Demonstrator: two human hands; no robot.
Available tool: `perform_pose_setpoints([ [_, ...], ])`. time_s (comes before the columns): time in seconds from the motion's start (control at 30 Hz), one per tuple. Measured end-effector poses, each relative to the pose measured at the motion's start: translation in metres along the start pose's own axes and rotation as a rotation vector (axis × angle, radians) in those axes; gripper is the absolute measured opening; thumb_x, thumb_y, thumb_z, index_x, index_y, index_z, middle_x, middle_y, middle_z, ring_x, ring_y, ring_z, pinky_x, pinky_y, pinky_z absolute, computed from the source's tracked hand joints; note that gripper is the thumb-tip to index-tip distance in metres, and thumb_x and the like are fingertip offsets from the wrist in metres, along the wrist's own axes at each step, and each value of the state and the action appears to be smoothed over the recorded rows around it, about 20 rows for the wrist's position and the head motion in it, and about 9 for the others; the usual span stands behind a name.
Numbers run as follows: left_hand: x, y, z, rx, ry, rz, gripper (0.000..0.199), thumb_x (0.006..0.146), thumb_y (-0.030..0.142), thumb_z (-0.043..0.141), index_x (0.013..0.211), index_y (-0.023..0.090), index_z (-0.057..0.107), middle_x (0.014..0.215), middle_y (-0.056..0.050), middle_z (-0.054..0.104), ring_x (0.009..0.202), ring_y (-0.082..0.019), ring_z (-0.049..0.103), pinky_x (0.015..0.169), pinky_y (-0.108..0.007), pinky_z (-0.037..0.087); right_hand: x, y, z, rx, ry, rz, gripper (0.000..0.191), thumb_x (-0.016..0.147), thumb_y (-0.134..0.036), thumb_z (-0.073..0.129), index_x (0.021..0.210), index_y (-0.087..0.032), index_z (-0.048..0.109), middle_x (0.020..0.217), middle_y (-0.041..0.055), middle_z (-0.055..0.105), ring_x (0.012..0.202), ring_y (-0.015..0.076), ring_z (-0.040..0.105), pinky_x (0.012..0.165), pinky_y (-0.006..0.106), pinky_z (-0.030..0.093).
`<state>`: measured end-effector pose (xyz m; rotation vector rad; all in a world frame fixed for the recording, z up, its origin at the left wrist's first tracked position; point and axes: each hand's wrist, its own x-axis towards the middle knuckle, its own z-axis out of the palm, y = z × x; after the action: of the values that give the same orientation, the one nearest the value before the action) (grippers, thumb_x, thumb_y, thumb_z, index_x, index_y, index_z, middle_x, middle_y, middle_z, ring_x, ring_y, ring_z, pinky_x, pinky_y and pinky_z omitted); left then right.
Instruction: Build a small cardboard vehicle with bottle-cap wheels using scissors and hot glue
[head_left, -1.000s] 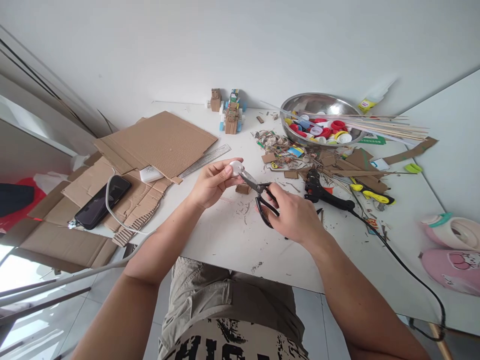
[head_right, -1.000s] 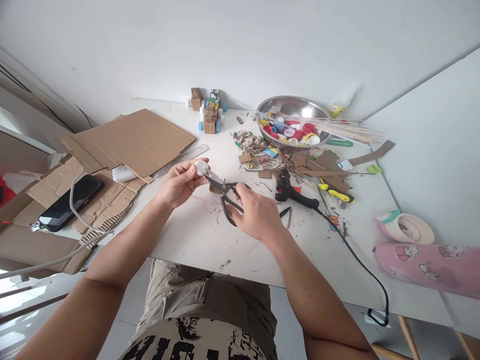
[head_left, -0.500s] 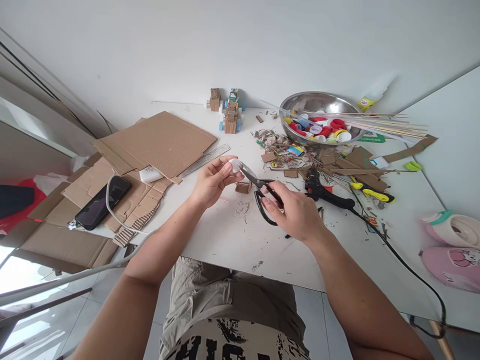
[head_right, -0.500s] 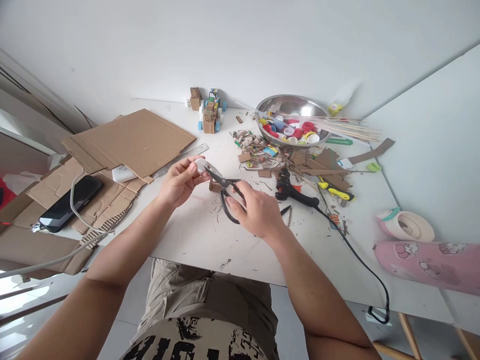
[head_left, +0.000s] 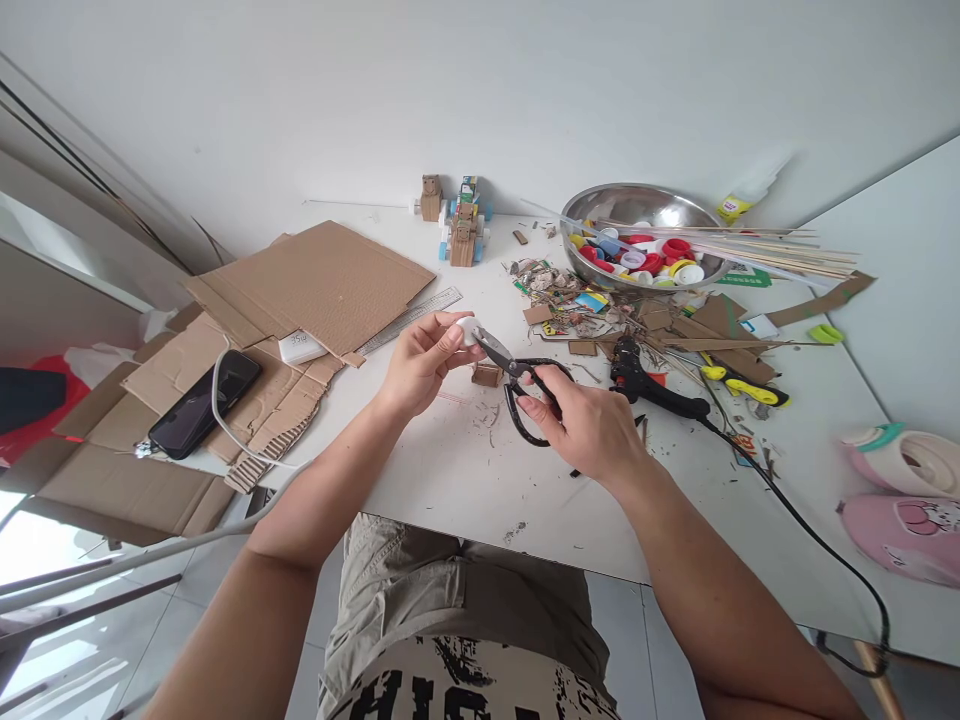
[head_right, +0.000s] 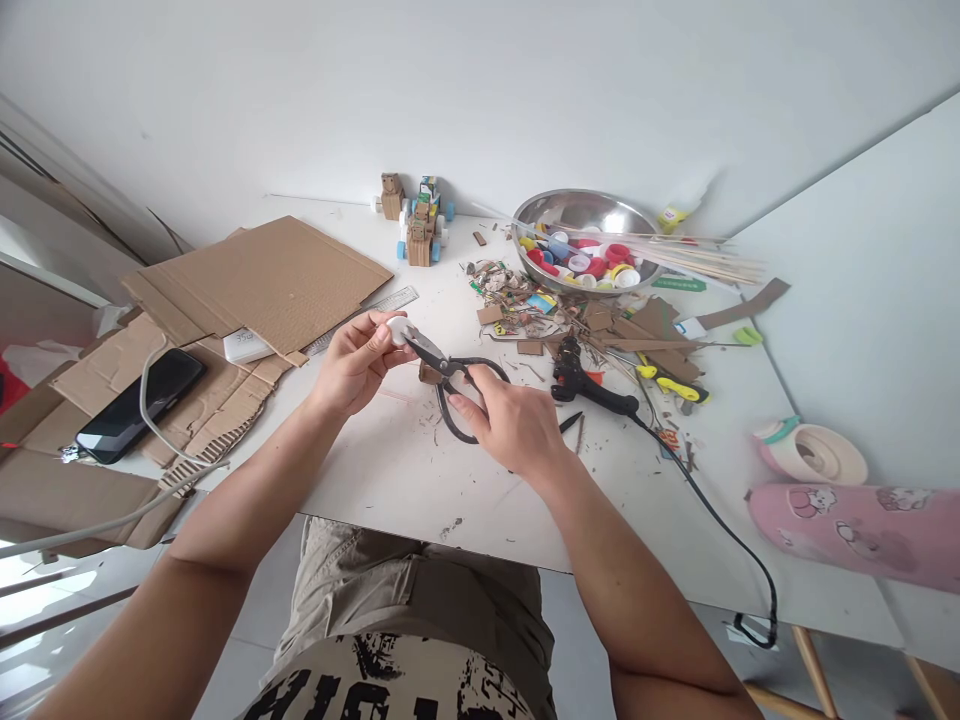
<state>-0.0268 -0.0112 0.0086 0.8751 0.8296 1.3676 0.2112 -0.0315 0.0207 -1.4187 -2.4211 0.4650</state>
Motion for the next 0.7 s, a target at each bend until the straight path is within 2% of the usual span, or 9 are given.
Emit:
perform_pose_setpoints([
  [0.13,0.0002,0.0018,0.0003,-0.014,-0.013,0.024,0.051,0.065,0.056,0.106,0.089,0.020,0.079,0.080,0.002,0.078,0.072,-0.012,0.076,0.082,-0.030,0.070,0.0010,0.0025,0.0023,0.009,-0.013,-0.025,0.063,0.112,-0.066,0.033,0.123,-0.021,0.074,0.069,0.0070,0.075,0.058,0.0247,0.066,0.057,0.031,0.032],
  [0.27,0.0000,0.0025,-0.0001,-0.011,-0.027,0.029,0.054,0.061,0.059,0.106,0.088,0.020,0.080,0.081,0.002,0.079,0.071,-0.013,0.076,0.083,-0.032,0.071,0.0016,0.0047,0.0041,-0.011,0.011,-0.040,0.065,0.112,-0.067,0.031,0.121,-0.020,0.076,0.061,0.0058,0.069,0.057,0.0250,0.066,0.057,0.031,0.031],
  [0.5,-0.0013,0.0038,0.0008,-0.056,-0.037,0.046,0.041,0.067,0.047,0.107,0.088,0.022,0.081,0.081,0.003,0.080,0.072,-0.013,0.077,0.085,-0.033,0.072,0.0034,0.0034,0.0056,0.035,0.030,0.005,0.061,0.110,-0.066,0.035,0.116,-0.021,0.076,0.060,0.0057,0.066,0.060,0.0266,0.066,0.059,0.031,0.032],
  [0.6,-0.0002,0.0047,0.0004,-0.039,-0.010,0.045,0.043,0.065,0.047,0.108,0.087,0.022,0.080,0.081,0.002,0.082,0.077,-0.015,0.079,0.086,-0.035,0.072,0.0052,0.0009,0.0080,0.220,-0.007,0.037,0.059,0.107,-0.073,0.036,0.107,-0.025,0.071,0.058,0.0020,0.061,0.055,0.0238,0.059,0.059,0.032,0.034],
  [0.7,0.0014,0.0053,-0.0020,-0.012,0.025,0.053,0.049,0.058,0.049,0.110,0.085,0.022,0.079,0.085,0.000,0.084,0.084,-0.018,0.081,0.089,-0.037,0.072,0.0068,-0.0018,0.0074,0.560,-0.156,0.060,0.067,0.099,-0.090,0.033,0.090,-0.028,0.057,0.055,-0.0038,0.050,0.048,0.0187,0.045,0.056,0.032,0.036],
])
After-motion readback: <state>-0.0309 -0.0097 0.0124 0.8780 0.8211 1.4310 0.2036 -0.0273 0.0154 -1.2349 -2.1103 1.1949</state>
